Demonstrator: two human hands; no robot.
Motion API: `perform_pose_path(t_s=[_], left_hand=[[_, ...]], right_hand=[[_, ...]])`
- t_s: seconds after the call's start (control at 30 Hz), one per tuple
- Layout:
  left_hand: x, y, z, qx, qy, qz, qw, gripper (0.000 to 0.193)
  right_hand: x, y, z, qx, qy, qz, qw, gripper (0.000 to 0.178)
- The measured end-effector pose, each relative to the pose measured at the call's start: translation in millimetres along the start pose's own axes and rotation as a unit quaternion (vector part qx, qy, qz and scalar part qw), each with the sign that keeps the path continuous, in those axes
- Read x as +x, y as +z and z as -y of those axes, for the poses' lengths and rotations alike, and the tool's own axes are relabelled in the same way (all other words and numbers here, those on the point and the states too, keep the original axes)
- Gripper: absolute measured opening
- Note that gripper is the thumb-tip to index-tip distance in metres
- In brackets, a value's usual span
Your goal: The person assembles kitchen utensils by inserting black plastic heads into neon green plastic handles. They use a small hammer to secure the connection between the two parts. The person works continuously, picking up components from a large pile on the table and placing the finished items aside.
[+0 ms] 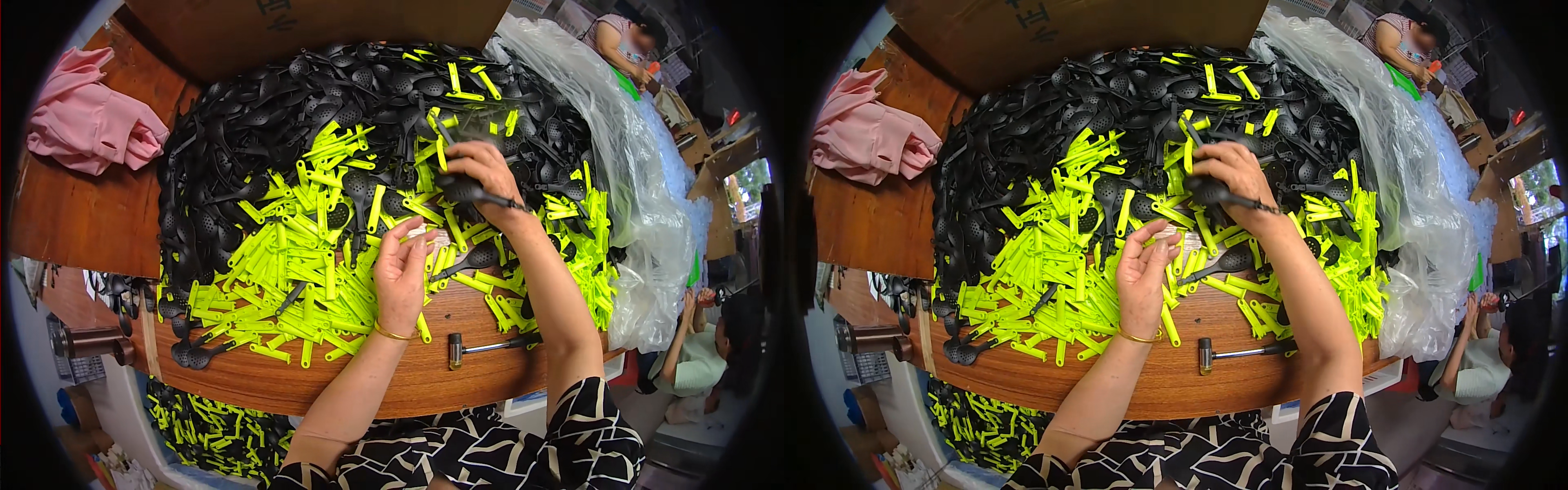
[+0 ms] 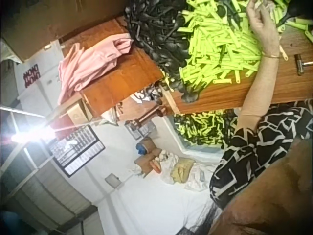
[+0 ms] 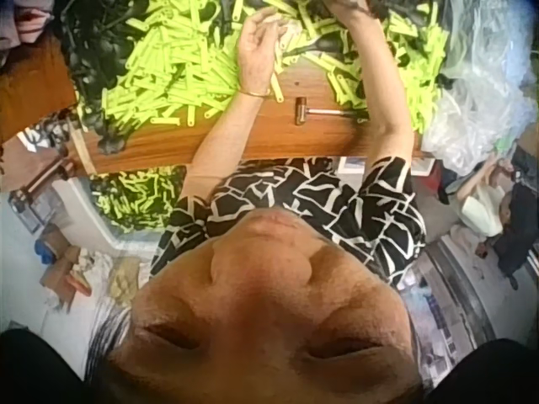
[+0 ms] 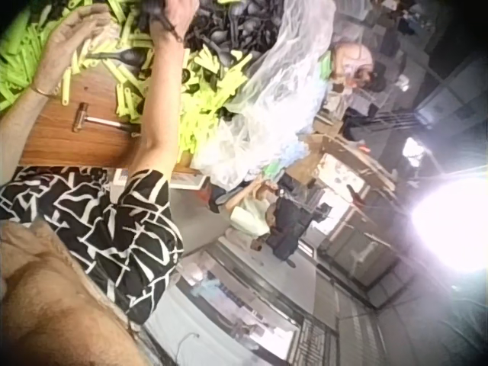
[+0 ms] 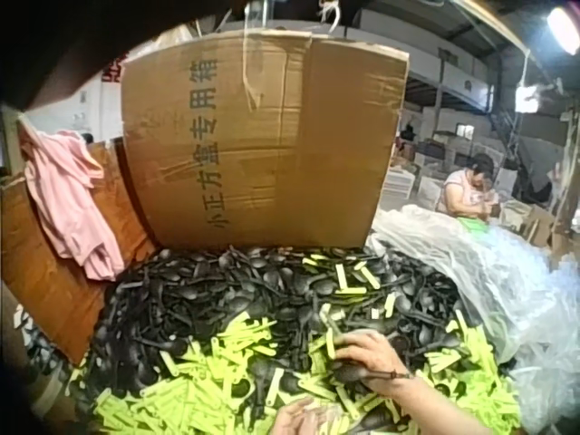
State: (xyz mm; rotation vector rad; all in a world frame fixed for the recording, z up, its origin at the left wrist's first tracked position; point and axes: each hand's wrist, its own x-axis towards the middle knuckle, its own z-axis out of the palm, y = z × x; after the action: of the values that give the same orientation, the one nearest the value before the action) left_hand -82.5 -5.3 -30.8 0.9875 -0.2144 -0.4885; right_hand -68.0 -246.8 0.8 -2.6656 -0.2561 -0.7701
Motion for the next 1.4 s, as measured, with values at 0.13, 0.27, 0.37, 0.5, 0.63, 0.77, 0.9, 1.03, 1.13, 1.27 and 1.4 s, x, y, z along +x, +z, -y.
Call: perform_pose_path(t_s=[0.13,0.27,0.37,0.5,0.63,0.77,0.9,1.03,1.13,1.27,1.4], left_hand=[[2.4,-1.2,0.8,-0.011,-0.007,-0.003,1.0,0.034],[6.0,-6.6,9.2,-0.006,0.002,-0.006,1.0,0.037],[6.6,-5.4,8.3,0.001,0.022,-0.017,1.0,0.039],[8.5,-3.6,1.5,-0.021,0.02,-0.014,0.999,0.047],[8.3,-2.8,-4.3,-0.015,0.037,-0.025,0.999,0.053],[6.9,-4.6,-8.0,-0.011,0.05,-0.032,0.998,0.057],[13.1,-7.6,0.4,-0.033,0.017,-0.022,0.999,0.062],[18.1,-13.2,9.8,-0.057,0.011,-0.012,0.998,0.064],[21.0,-10.6,2.0,-0.047,0.014,-0.015,0.999,0.049],[13.8,-39.9,21.3,-0.2,-0.063,-0.016,0.978,0.034],[20.8,-24.1,1.9,-0.183,-0.031,0.0,0.983,0.046]], right_hand=[[-27.5,-35.9,16.4,-0.001,-0.006,0.114,0.993,0.023],[-7.1,-76.0,24.4,0.005,-0.014,0.286,0.958,0.034],[24.2,-81.4,13.1,0.182,0.106,0.306,0.928,0.036],[66.6,-58.5,-38.9,0.214,0.192,0.103,0.952,0.033],[92.0,-1.7,-92.5,-0.073,0.232,0.036,0.969,0.041],[99.2,43.5,-44.0,-0.142,0.311,0.14,0.929,0.06],[87.7,63.1,5.3,-0.078,0.248,0.1,0.96,0.062],[94.3,78.9,50.7,0.055,0.145,0.003,0.988,0.06],[111.6,77.8,109.8,0.111,0.076,0.013,0.991,0.057],[122.8,107.9,155.5,0.15,-0.016,0.07,0.986,0.061],[127.2,96.0,129.9,0.219,-0.085,0.041,0.971,0.049]])
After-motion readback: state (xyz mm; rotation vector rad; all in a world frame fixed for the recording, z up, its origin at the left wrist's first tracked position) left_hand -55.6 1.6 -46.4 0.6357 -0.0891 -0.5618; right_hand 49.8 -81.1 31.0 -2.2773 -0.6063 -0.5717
